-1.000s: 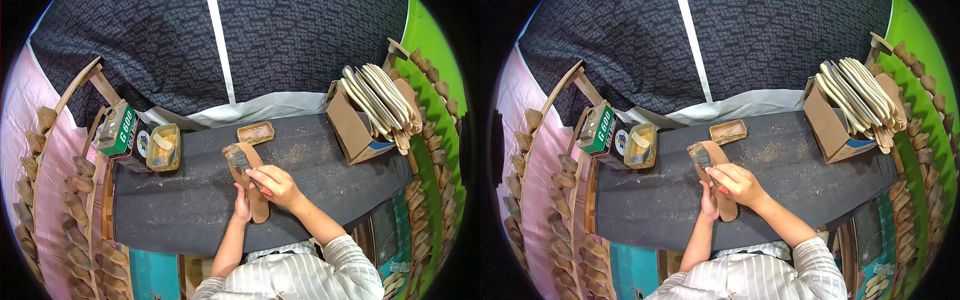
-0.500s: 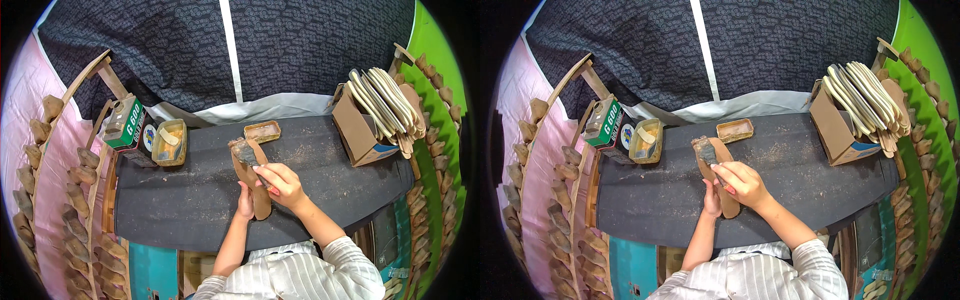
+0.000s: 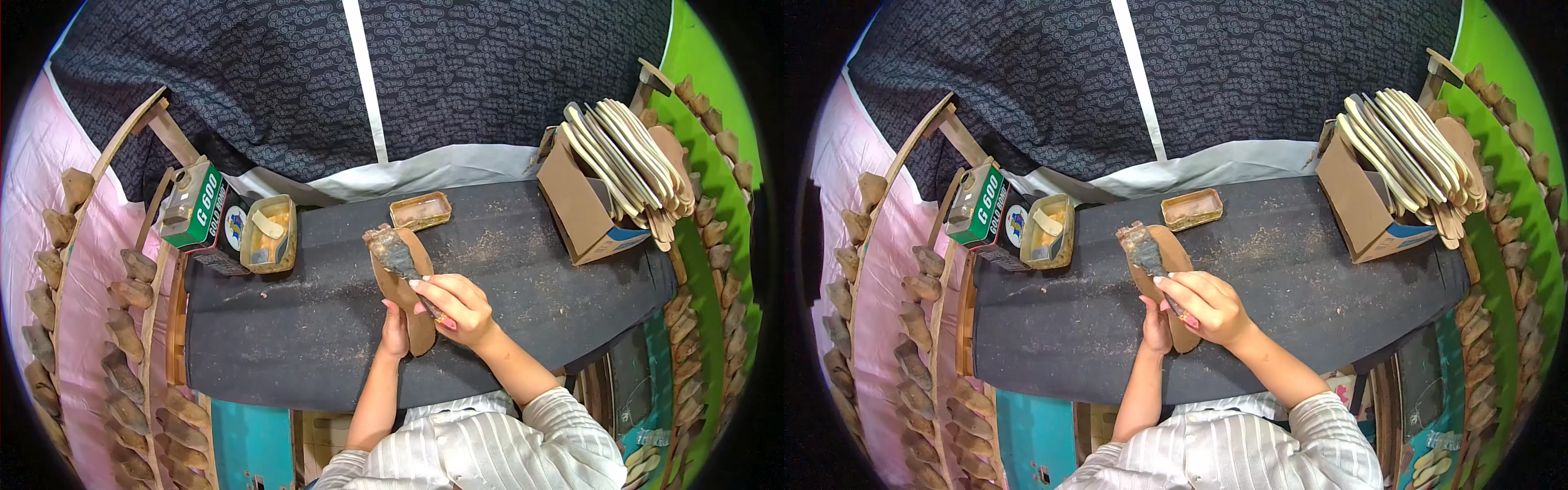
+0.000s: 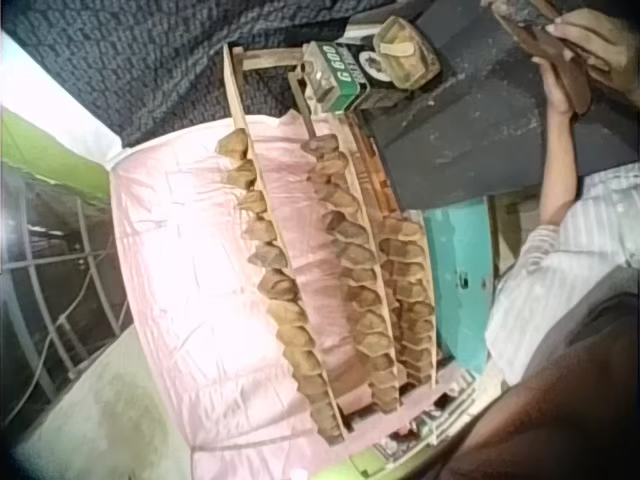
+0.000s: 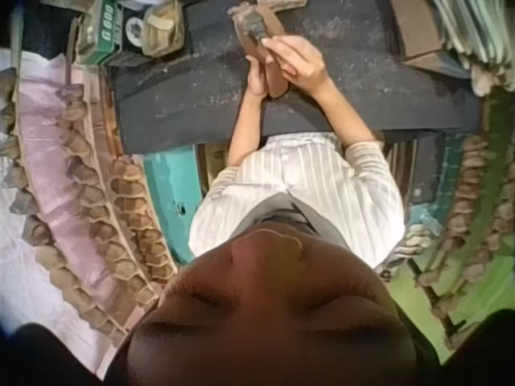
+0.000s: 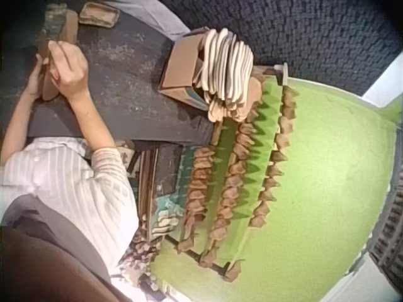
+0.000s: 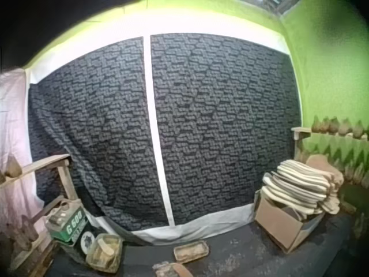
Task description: Apply adhesive to shoe soles using a brush and then placing them in a bin.
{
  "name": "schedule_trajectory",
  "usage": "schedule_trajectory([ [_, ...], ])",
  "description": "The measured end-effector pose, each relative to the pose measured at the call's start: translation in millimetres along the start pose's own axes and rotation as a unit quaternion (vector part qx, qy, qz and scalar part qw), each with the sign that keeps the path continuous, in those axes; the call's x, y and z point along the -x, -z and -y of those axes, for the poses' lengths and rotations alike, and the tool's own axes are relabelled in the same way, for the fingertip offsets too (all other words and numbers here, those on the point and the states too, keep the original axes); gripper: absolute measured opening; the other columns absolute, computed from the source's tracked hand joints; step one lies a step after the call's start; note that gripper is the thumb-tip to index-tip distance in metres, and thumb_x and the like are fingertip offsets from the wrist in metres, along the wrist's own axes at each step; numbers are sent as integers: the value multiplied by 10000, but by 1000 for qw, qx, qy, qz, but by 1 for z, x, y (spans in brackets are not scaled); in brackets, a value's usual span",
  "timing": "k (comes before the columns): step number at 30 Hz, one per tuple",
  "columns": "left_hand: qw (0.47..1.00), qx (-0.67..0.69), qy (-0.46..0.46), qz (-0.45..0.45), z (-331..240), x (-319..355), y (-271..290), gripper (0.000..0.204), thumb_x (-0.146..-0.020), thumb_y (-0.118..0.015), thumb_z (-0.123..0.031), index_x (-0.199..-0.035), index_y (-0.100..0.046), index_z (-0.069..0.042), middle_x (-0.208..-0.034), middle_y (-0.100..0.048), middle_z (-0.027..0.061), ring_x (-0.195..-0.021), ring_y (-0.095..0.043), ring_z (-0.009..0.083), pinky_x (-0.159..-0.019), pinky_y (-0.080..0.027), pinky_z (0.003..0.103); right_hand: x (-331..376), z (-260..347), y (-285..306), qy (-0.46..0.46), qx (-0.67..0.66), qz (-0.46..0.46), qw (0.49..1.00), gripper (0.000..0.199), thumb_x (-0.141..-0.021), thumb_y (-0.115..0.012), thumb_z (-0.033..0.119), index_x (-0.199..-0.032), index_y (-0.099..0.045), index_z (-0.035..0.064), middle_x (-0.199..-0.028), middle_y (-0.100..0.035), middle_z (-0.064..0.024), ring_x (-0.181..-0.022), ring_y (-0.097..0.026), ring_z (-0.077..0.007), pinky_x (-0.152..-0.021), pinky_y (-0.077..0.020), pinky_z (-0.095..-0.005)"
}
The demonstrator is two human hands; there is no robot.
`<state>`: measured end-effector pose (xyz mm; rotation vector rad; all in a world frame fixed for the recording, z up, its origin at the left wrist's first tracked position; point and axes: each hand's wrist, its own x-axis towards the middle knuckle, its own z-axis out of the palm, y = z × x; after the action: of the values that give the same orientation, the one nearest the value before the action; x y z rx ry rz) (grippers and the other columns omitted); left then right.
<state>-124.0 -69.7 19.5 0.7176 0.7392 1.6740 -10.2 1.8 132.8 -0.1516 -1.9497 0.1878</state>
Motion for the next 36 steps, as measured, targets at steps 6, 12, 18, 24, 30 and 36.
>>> schedule_trajectory([
  [6,999,-36,11,-21,-1,1,-3,824,-888,-210,-676,-1400,-297,-35,-1367,-421,106,-1244,-425,221,-1033,-342,365,12,-3,8,35,-22,11,999,247,-706,-753,135,-922,-692,32,-880,-618,-88,-714,-648,-223,-611,-541,-310],
  [12,998,-59,7,-29,-1,3,-5,819,-890,-191,-679,-1375,-337,-35,-1309,-477,102,-1199,-465,215,-1007,-365,359,8,-1,4,18,12,-7,1000,278,-686,-763,133,-939,-692,43,-894,-619,-79,-735,-649,-227,-656,-552,-311],
  [18,1000,-14,-2,19,-1,-4,12,818,-896,-145,-670,-1371,-339,-33,-1300,-489,121,-1212,-464,248,-1021,-363,371,7,4,7,76,-85,50,992,339,-657,-693,101,-974,-656,-12,-851,-629,-93,-736,-650,-233,-615,-537,-324],
  [24,997,-30,7,-73,-2,0,4,804,-899,-180,-668,-1382,-330,-43,-1345,-451,108,-1253,-423,243,-1058,-316,380,-5,-4,1,36,-10,3,999,311,-669,-748,120,-954,-679,15,-838,-615,-74,-723,-651,-221,-629,-553,-318],
  [30,999,-31,-24,-2,-5,-2,7,790,-900,-185,-665,-1350,-365,-40,-1284,-507,140,-1179,-498,251,-1003,-382,387,-4,0,6,68,-80,60,993,340,-625,-687,58,-960,-667,4,-865,-633,-100,-734,-656,-244,-638,-555,-325],
  [36,999,5,-36,2,6,-1,20,651,-966,-211,-539,-1342,-373,-34,-1258,-527,149,-1157,-519,262,-994,-395,382,-13,2,6,57,-82,36,994,308,-643,-684,81,-938,-670,-5,-864,-635,-101,-728,-651,-245,-637,-551,-322],
])
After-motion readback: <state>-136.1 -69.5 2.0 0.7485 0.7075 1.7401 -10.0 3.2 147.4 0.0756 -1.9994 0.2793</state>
